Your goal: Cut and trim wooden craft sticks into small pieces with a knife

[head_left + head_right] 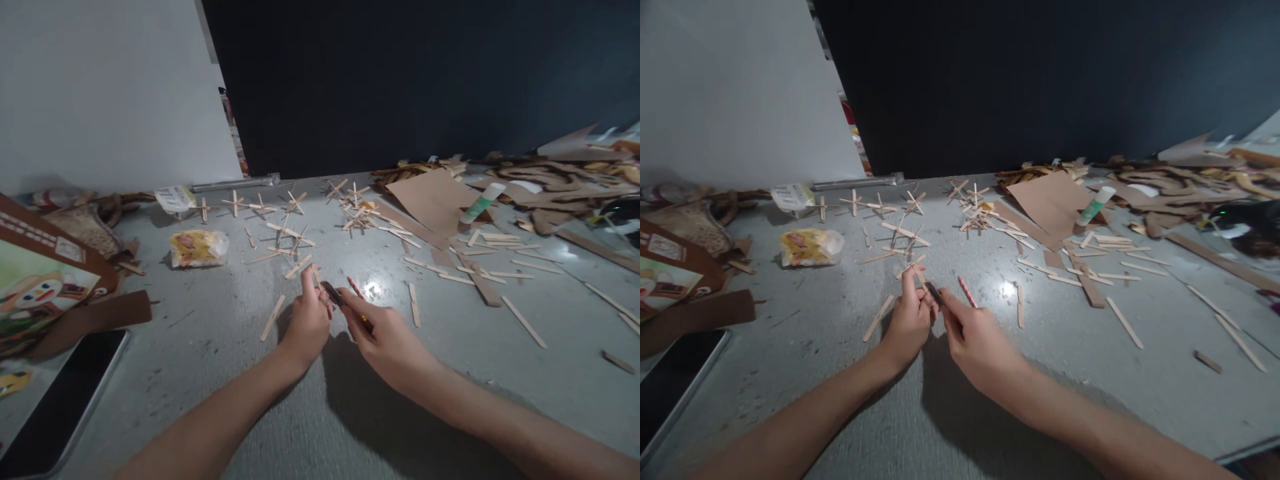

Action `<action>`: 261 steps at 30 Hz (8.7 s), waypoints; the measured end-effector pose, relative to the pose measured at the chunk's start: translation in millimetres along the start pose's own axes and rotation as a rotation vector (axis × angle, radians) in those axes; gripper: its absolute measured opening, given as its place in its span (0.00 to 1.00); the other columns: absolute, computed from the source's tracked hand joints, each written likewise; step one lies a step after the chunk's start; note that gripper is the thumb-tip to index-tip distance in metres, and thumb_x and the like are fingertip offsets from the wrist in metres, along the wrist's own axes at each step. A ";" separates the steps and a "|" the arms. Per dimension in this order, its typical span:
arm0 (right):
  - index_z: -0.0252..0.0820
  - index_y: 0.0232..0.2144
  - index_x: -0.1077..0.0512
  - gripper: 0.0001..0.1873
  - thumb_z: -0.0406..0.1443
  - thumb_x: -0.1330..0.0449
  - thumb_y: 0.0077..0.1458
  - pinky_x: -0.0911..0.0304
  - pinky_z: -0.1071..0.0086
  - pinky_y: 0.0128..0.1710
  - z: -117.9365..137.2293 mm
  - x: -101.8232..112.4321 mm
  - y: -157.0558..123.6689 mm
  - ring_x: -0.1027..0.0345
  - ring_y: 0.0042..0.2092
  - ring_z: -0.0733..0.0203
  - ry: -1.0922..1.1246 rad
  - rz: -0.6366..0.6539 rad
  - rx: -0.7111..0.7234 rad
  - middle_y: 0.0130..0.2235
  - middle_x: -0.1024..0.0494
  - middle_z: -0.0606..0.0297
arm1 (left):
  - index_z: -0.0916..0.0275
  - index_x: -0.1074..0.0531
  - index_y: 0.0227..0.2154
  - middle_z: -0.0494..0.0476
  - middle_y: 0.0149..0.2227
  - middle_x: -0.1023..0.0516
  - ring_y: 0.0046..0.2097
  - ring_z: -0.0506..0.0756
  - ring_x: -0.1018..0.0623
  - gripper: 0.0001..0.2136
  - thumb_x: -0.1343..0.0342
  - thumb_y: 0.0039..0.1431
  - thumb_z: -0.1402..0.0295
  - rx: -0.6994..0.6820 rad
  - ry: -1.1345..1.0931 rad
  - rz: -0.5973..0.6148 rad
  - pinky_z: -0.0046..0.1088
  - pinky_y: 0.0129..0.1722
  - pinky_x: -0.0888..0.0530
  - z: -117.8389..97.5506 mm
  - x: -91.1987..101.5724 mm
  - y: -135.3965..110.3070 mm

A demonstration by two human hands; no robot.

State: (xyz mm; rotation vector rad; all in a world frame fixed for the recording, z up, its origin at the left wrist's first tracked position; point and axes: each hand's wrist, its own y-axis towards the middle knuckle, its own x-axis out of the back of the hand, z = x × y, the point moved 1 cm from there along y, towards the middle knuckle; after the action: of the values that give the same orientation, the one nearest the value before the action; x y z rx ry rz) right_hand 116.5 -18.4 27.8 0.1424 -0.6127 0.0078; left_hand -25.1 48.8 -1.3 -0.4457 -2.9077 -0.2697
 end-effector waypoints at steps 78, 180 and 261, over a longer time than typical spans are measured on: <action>0.43 0.33 0.29 0.22 0.54 0.33 0.57 0.49 0.72 0.18 -26.4 19.5 27.7 0.48 0.19 0.69 0.562 -0.285 -0.181 0.19 0.39 0.77 | 0.63 0.24 0.36 0.47 0.22 0.33 0.23 0.48 0.36 0.21 0.39 0.63 0.47 0.056 -0.304 0.156 0.25 0.24 0.40 -13.4 3.1 4.0; 0.38 0.56 0.22 0.26 0.47 0.47 0.69 0.51 0.72 0.17 -2.0 23.0 14.5 0.51 0.18 0.67 0.326 0.055 -0.291 0.20 0.37 0.74 | 0.59 0.26 0.26 0.49 0.20 0.30 0.22 0.51 0.34 0.16 0.49 0.69 0.61 -0.021 0.322 -0.154 0.28 0.28 0.41 -5.2 6.0 5.0; 0.41 0.64 0.28 0.31 0.48 0.39 0.63 0.55 0.77 0.12 1.5 13.4 18.4 0.54 0.16 0.71 0.602 0.140 -0.509 0.21 0.40 0.79 | 0.60 0.25 0.34 0.53 0.27 0.23 0.27 0.53 0.28 0.13 0.52 0.71 0.66 -0.125 0.452 -0.078 0.29 0.34 0.33 2.1 8.2 8.0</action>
State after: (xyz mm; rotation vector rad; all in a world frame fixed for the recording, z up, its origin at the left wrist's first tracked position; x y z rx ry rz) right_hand 125.7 -0.9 39.0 -0.3875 -0.0092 0.0284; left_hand -30.6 59.0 -0.4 -0.2493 -2.4760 -0.4953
